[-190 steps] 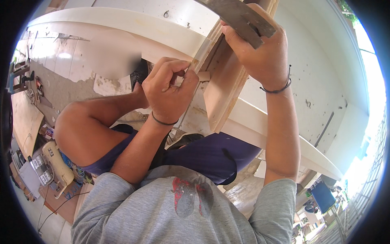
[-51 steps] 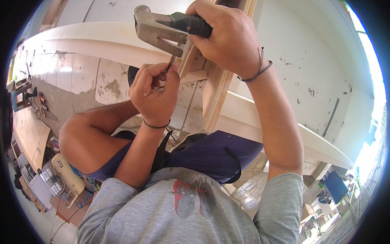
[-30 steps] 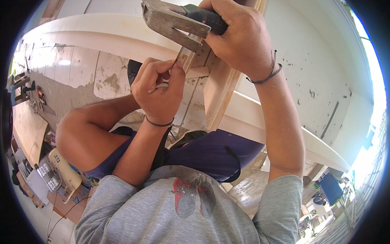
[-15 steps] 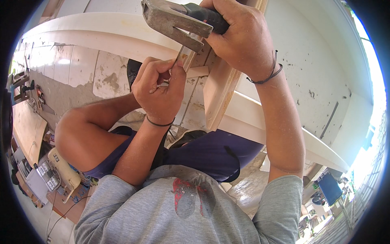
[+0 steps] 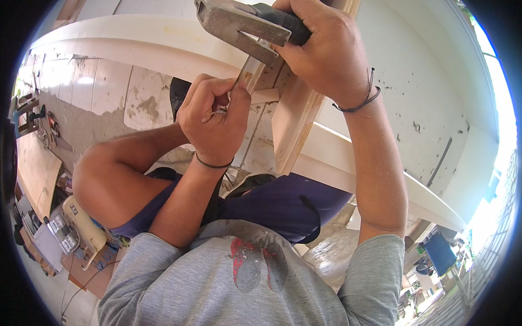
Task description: The person builds wooden furniture by hammering a narrow wooden strip onto the edge of a large white cabinet frame, using a hammer and a small metal scraper.
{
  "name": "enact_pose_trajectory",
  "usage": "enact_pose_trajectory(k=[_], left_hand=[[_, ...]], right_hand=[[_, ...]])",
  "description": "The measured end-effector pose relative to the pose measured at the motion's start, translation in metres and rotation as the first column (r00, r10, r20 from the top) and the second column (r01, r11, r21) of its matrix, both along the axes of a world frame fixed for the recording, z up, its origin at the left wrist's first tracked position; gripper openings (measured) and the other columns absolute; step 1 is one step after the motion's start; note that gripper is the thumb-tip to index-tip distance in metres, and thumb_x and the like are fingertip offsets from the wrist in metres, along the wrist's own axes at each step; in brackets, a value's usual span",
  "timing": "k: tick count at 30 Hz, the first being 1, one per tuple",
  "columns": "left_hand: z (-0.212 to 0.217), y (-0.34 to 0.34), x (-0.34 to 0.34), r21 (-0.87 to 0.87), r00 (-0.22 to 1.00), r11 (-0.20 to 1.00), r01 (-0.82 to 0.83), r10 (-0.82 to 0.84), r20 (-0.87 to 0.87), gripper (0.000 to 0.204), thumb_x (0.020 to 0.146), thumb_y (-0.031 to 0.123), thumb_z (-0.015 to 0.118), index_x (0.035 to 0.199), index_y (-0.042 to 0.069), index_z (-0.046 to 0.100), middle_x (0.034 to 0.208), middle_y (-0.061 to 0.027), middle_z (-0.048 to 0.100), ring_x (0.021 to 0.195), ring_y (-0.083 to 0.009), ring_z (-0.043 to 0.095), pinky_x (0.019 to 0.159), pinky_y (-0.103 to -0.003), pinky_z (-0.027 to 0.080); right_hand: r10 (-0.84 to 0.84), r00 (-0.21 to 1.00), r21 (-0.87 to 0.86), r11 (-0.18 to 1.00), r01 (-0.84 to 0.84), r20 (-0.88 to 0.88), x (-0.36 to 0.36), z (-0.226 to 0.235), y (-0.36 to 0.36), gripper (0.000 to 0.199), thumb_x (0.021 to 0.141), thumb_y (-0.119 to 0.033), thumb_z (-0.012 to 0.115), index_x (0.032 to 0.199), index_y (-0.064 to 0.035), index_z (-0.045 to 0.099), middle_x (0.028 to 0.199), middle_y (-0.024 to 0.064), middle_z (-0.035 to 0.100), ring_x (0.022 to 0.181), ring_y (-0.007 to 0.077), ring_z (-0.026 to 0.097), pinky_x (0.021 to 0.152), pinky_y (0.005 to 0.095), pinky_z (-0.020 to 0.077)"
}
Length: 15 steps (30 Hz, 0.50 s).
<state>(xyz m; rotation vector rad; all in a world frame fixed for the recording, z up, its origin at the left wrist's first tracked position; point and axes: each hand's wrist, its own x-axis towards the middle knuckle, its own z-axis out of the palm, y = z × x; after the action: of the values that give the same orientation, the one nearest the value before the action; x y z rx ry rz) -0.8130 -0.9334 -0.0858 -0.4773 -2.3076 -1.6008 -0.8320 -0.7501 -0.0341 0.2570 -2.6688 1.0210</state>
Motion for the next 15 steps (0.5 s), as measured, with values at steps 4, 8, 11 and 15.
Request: enact_pose_trajectory(k=[4,8,11,15], left_hand=[[-0.002,-0.002,0.000,-0.009,1.000,1.000,0.000,0.000,-0.002,0.011,0.070,-0.006,0.069,0.074,0.001,0.061,0.064,-0.0075,0.052,0.052,-0.0172,0.054,0.049,-0.028,0.042],[-0.002,-0.003,0.000,-0.014,1.000,1.000,0.008,-0.008,0.010,0.011,0.070,-0.005,0.069,0.074,0.001,0.061,0.064,-0.0076,0.052,0.053,-0.0173,0.054,0.049,-0.028,0.043],[-0.002,-0.003,0.000,-0.021,1.000,1.000,0.013,-0.013,0.012,0.011,0.070,-0.005,0.069,0.074,0.001,0.061,0.064,-0.0075,0.052,0.053,-0.0174,0.054,0.049,-0.028,0.043],[-0.002,-0.002,0.000,-0.010,1.000,1.000,0.021,-0.021,0.016,0.011,0.070,-0.005,0.069,0.074,0.001,0.061,0.064,-0.0075,0.052,0.053,-0.0176,0.053,0.050,-0.028,0.043]], right_hand=[[-0.011,1.000,-0.023,1.000,0.011,-0.019,0.000,-0.003,0.000,0.022,0.080,-0.001,0.072,0.100,-0.0025,0.064,0.081,0.0021,0.065,0.073,0.0090,0.059,0.069,0.0228,0.0480],[-0.044,0.994,-0.174,0.983,0.062,0.103,-0.001,-0.003,0.003,0.019,0.077,-0.009,0.072,0.091,-0.0006,0.061,0.076,0.0038,0.062,0.070,0.0072,0.055,0.062,0.0247,0.0455],[-0.095,0.994,-0.158,0.982,0.102,0.050,0.001,-0.002,-0.005,0.019,0.078,-0.011,0.072,0.090,-0.0007,0.061,0.075,0.0039,0.062,0.067,0.0076,0.055,0.060,0.0244,0.0448],[-0.006,1.000,-0.225,0.974,0.007,0.006,-0.001,-0.007,0.009,0.020,0.078,-0.011,0.072,0.091,-0.0002,0.061,0.076,0.0041,0.062,0.068,0.0076,0.055,0.061,0.0234,0.0444]])
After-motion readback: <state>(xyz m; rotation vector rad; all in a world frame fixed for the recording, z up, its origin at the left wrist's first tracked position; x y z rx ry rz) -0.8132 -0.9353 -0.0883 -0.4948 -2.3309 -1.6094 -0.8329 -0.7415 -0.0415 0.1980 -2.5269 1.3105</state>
